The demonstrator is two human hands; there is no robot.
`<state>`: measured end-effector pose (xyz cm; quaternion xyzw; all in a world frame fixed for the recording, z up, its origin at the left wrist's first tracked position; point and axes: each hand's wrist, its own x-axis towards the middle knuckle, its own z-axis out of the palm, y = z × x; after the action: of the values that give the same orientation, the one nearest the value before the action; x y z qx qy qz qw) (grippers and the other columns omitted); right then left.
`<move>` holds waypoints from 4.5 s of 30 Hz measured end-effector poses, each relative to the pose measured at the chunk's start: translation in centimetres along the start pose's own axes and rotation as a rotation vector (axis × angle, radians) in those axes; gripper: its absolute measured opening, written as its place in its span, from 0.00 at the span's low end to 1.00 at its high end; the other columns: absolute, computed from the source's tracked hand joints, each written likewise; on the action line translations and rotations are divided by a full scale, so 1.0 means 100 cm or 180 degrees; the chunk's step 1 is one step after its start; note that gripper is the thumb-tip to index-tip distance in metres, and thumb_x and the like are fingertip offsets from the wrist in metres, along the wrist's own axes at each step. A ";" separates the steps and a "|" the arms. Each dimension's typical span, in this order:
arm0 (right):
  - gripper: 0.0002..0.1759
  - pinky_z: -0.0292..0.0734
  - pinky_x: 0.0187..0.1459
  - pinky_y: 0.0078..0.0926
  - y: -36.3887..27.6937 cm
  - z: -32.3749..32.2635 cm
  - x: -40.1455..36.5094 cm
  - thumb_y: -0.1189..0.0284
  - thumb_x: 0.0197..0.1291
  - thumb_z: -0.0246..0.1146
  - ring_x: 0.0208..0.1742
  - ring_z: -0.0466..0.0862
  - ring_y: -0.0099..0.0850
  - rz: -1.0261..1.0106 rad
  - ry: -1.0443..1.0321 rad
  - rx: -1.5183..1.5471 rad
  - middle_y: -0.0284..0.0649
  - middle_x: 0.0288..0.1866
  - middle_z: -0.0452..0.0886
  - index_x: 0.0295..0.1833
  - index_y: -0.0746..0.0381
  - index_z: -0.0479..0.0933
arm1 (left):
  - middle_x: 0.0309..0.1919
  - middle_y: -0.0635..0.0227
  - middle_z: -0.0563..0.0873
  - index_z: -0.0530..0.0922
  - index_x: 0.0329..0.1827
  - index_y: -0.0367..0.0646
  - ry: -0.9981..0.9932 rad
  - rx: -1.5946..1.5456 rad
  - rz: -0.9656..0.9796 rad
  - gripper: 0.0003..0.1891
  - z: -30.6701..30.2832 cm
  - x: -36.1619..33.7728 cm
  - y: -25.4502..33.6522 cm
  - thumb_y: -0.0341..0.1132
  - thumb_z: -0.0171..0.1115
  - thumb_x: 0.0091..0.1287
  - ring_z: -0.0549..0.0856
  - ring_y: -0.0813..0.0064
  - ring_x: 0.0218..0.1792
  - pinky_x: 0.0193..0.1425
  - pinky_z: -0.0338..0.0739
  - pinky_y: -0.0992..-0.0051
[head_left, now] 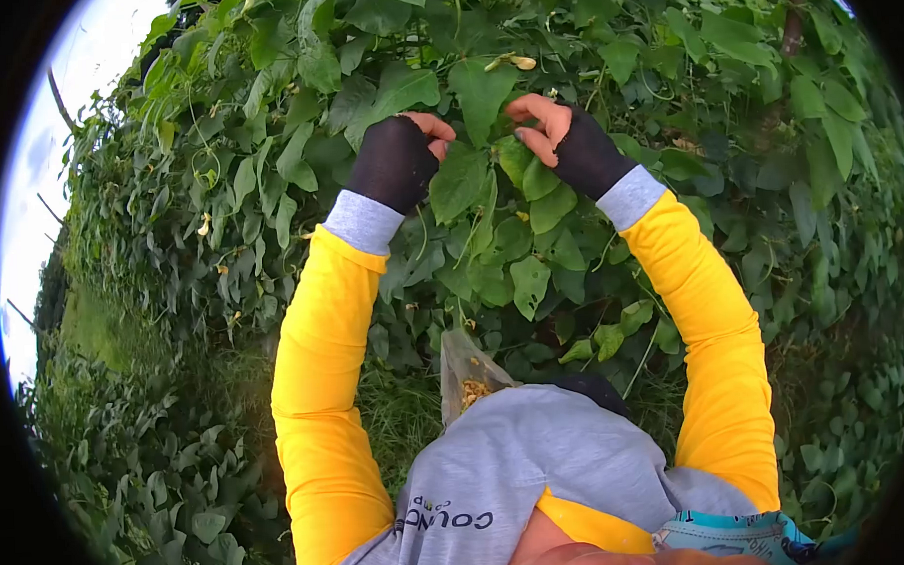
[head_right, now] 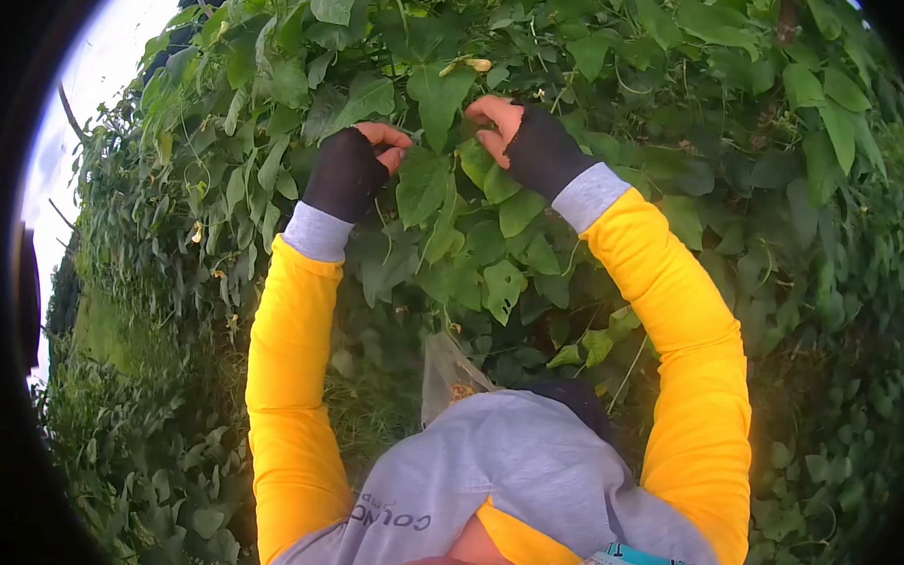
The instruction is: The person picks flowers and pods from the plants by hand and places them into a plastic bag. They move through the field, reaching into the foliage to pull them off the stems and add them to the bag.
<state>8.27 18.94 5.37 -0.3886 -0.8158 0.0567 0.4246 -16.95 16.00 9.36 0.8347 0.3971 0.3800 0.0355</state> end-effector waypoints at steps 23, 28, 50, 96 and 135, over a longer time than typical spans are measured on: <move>0.16 0.78 0.47 0.27 -0.160 0.295 -0.018 0.75 0.61 0.65 0.45 0.83 0.32 0.0684 -0.0611 0.1657 0.45 0.47 0.82 0.55 0.65 0.79 | 0.33 0.58 0.88 0.85 0.40 0.51 -0.1886 0.0465 -0.1786 0.09 0.042 -0.388 -0.170 0.41 0.62 0.59 0.87 0.53 0.36 0.41 0.79 0.55; 0.33 0.81 0.48 0.34 -0.162 0.344 -0.034 0.70 0.57 0.69 0.48 0.85 0.38 0.1142 -0.0705 0.1410 0.49 0.54 0.82 0.68 0.62 0.67 | 0.41 0.51 0.86 0.84 0.40 0.38 0.0080 -0.0305 -0.1451 0.11 0.016 -0.403 -0.198 0.34 0.69 0.58 0.85 0.55 0.42 0.47 0.78 0.59; 0.11 0.73 0.35 0.21 -0.178 0.398 -0.026 0.77 0.61 0.65 0.32 0.77 0.20 0.0833 0.0534 0.1036 0.35 0.35 0.80 0.49 0.65 0.81 | 0.33 0.64 0.88 0.84 0.45 0.38 -0.0424 -0.2465 -0.2312 0.08 -0.072 -0.374 -0.236 0.30 0.66 0.65 0.86 0.75 0.35 0.41 0.81 0.74; 0.11 0.76 0.54 0.30 -0.218 0.323 -0.049 0.83 0.58 0.65 0.51 0.84 0.38 -0.0159 0.0363 0.1311 0.48 0.51 0.85 0.47 0.67 0.83 | 0.47 0.59 0.84 0.76 0.55 0.34 0.3219 -0.3234 -0.2323 0.14 -0.168 -0.286 -0.379 0.20 0.61 0.66 0.86 0.67 0.45 0.52 0.84 0.73; 0.12 0.72 0.51 0.25 -0.316 0.513 0.034 0.80 0.63 0.60 0.44 0.81 0.32 0.0743 0.0190 0.1799 0.42 0.43 0.84 0.51 0.65 0.81 | 0.43 0.60 0.84 0.76 0.54 0.34 0.1565 -0.3850 -0.2211 0.16 -0.158 -0.250 -0.412 0.26 0.68 0.64 0.86 0.71 0.41 0.49 0.83 0.74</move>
<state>-49.21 11.53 -11.56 -0.3477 -0.7047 0.3183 0.5303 -63.52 23.04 -9.41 0.3863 0.3561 0.6753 0.5175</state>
